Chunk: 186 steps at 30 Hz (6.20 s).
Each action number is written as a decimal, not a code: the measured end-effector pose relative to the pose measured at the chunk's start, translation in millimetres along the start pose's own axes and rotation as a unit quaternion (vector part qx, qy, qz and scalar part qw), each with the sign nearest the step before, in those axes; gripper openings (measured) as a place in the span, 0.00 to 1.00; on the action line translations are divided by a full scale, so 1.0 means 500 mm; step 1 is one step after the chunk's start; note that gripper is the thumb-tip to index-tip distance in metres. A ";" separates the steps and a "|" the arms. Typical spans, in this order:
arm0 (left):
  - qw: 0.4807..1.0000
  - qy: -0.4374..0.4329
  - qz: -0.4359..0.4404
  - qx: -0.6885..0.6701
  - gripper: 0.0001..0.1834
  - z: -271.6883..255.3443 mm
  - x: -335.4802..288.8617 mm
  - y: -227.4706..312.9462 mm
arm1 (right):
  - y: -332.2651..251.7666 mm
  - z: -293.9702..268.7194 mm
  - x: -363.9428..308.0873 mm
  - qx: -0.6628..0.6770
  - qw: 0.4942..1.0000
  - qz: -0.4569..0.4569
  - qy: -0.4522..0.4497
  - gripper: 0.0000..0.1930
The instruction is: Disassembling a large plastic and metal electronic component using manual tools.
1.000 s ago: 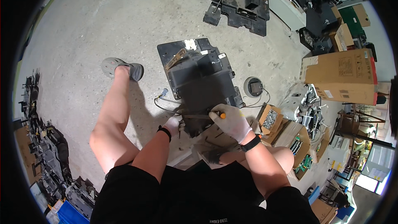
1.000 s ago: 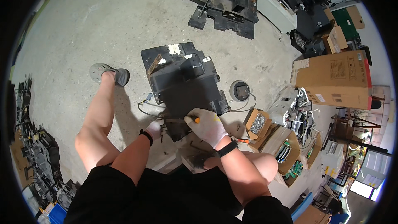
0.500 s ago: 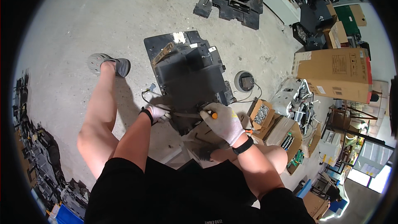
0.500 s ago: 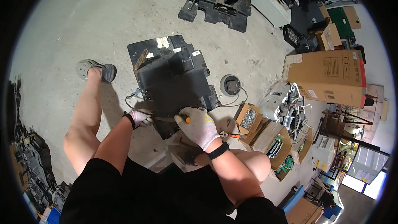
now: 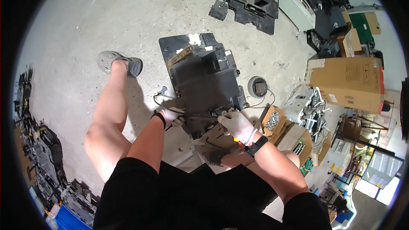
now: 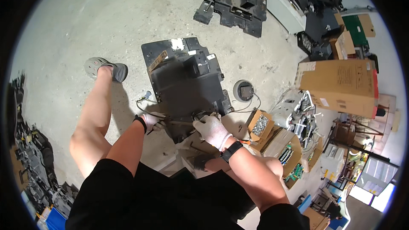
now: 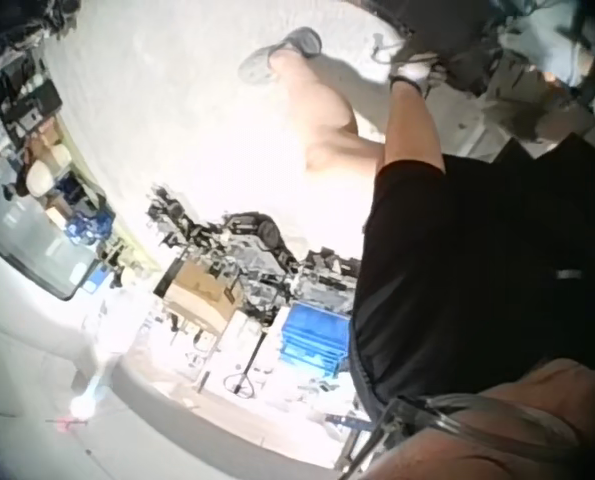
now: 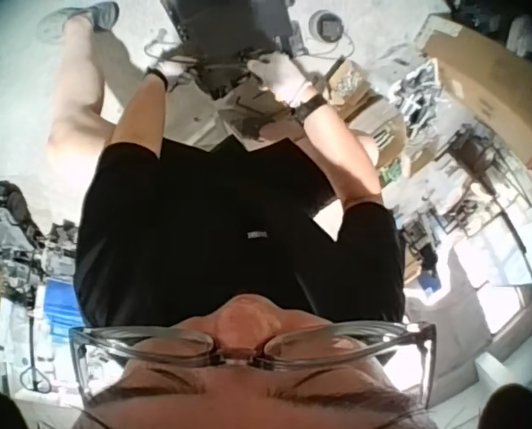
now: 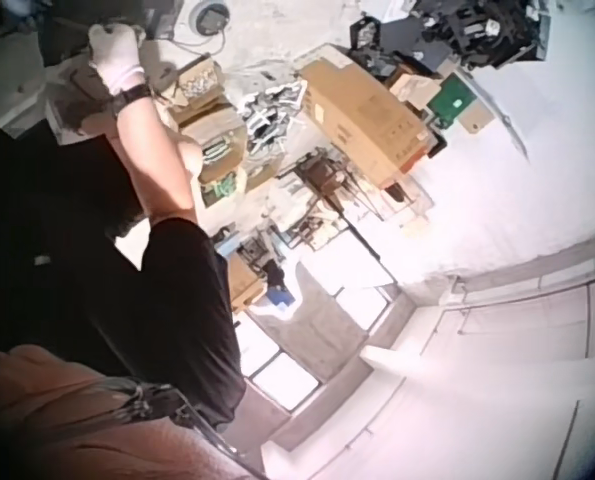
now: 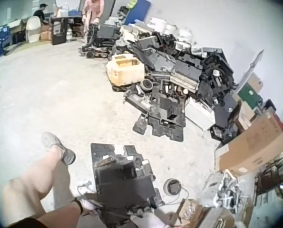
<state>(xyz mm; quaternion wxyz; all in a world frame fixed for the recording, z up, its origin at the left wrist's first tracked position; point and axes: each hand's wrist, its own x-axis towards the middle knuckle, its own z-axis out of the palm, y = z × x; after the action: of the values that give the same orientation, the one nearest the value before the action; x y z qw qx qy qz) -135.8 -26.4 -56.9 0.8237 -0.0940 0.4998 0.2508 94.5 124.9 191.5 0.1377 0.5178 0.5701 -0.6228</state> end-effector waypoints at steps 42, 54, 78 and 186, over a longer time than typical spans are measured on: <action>0.944 0.016 0.019 0.330 0.16 0.041 -0.062 0.058 | -0.080 0.032 -0.072 -0.697 0.674 -0.239 0.048 0.10; 0.998 -0.051 0.039 0.020 0.08 -0.006 0.076 -0.031 | -0.071 0.017 -0.032 -0.566 0.817 -0.091 0.063 0.31; 0.998 -0.016 0.060 0.012 0.11 0.061 -0.023 -0.032 | -0.093 0.003 -0.040 -0.541 0.800 -0.242 0.095 0.08; 0.995 -0.070 0.070 -0.021 0.13 0.037 0.018 -0.040 | -0.019 -0.025 -0.009 -0.329 0.889 -0.299 0.112 0.08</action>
<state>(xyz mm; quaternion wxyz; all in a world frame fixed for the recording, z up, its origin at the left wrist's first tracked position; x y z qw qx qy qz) -107.9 -33.3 -58.1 0.8350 -0.0586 0.4408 0.3240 95.3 136.7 203.0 0.0426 0.3142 0.8818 -0.3493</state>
